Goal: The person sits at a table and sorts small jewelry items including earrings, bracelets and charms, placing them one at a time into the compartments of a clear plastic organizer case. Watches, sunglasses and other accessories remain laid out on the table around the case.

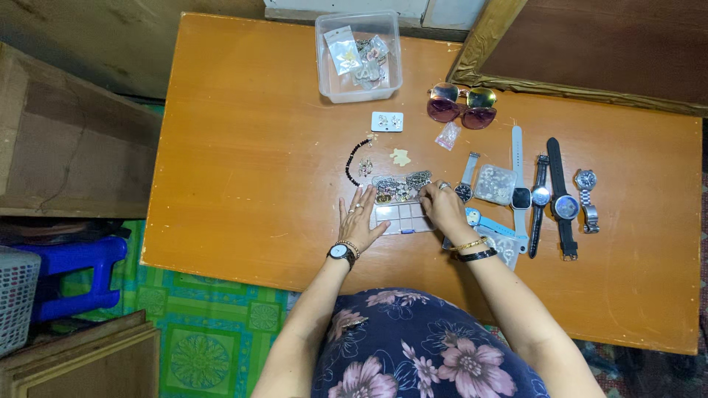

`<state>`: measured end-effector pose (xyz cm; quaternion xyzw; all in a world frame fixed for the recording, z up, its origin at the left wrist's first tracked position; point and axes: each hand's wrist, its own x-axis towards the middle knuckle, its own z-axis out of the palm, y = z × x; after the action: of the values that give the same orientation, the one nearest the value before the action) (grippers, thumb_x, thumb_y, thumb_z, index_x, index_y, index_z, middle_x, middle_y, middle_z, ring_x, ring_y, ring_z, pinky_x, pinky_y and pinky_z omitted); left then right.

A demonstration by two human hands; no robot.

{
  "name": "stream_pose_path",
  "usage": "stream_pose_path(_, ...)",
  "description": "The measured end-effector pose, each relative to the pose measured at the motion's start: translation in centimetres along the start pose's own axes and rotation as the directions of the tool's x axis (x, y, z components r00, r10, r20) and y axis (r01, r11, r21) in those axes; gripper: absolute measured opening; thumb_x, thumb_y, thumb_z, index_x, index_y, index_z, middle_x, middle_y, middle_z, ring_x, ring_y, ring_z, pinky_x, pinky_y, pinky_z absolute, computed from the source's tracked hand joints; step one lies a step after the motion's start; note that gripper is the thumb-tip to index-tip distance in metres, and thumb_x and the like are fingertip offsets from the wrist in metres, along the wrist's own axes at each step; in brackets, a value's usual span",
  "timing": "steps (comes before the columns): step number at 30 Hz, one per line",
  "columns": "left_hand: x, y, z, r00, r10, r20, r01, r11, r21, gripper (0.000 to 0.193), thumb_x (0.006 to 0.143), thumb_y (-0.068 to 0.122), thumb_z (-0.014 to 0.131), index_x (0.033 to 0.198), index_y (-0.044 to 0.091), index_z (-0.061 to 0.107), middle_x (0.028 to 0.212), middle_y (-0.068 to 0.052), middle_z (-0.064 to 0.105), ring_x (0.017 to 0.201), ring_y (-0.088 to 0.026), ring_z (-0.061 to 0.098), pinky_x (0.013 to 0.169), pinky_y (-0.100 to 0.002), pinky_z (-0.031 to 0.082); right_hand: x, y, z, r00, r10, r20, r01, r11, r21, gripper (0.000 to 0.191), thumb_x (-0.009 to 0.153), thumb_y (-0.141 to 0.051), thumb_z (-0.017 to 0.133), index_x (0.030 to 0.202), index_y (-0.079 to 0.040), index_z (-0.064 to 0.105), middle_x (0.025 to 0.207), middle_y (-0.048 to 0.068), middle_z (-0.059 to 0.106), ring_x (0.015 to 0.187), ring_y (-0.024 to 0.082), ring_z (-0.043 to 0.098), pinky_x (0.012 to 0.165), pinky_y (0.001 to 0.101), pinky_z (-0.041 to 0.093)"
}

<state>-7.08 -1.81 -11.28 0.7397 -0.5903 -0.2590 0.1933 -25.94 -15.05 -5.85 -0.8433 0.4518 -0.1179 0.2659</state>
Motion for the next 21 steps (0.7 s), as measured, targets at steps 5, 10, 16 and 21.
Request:
stream_pose_path(5,-0.1,0.0,0.2,1.0,0.012,-0.015,-0.012,1.0,0.01,0.097,0.085,0.052,0.071,0.161,0.013,0.025,0.169,-0.005,0.026,0.158,-0.027,0.015,0.123,-0.064,0.001,-0.4,0.0,0.0,0.993,-0.117,-0.036,0.119,0.99,0.076,0.01,0.09,-0.008,0.071,0.1,-0.005,0.068,0.093,0.015,0.071,0.086,0.037,0.07,0.075,0.0451,0.056)
stream_pose_path(10,0.1,0.0,0.1,0.999,0.02,-0.032,-0.02,1.0,-0.001,0.097,0.084,0.052,0.071,0.161,0.013,0.026,0.169,-0.005,0.025,0.158,-0.027,0.015,0.123,-0.063,0.001,-1.3,-0.3,-0.8,0.894,-0.353,-0.276,0.381,0.923,0.054,0.016,0.091,-0.002,0.072,0.106,-0.002,0.068,0.112,0.013,0.073,0.1,0.032,0.073,0.086,0.0372,0.059)
stream_pose_path(16,0.0,0.0,0.0,1.0,0.002,-0.01,-0.002,1.0,0.011,0.097,0.084,0.053,0.071,0.161,0.015,0.026,0.169,-0.003,0.025,0.157,-0.026,0.015,0.123,-0.063,0.0,-2.8,-1.2,-3.0,0.808,-0.471,-0.355,0.501,0.865,-0.007,0.022,0.086,0.004,0.074,0.107,-0.001,0.067,0.12,0.013,0.072,0.111,0.032,0.072,0.1,0.0384,0.059)
stream_pose_path(21,0.0,-0.1,-0.1,1.0,0.006,-0.008,-0.006,1.0,-0.004,0.097,0.084,0.053,0.071,0.161,0.016,0.026,0.169,-0.002,0.026,0.157,-0.026,0.015,0.124,-0.061,-0.002,-3.4,-2.4,-3.7,0.823,-0.423,-0.379,0.467,0.884,0.027,0.025,0.09,0.002,0.076,0.115,0.002,0.069,0.117,0.014,0.073,0.105,0.029,0.073,0.092,0.0336,0.061)
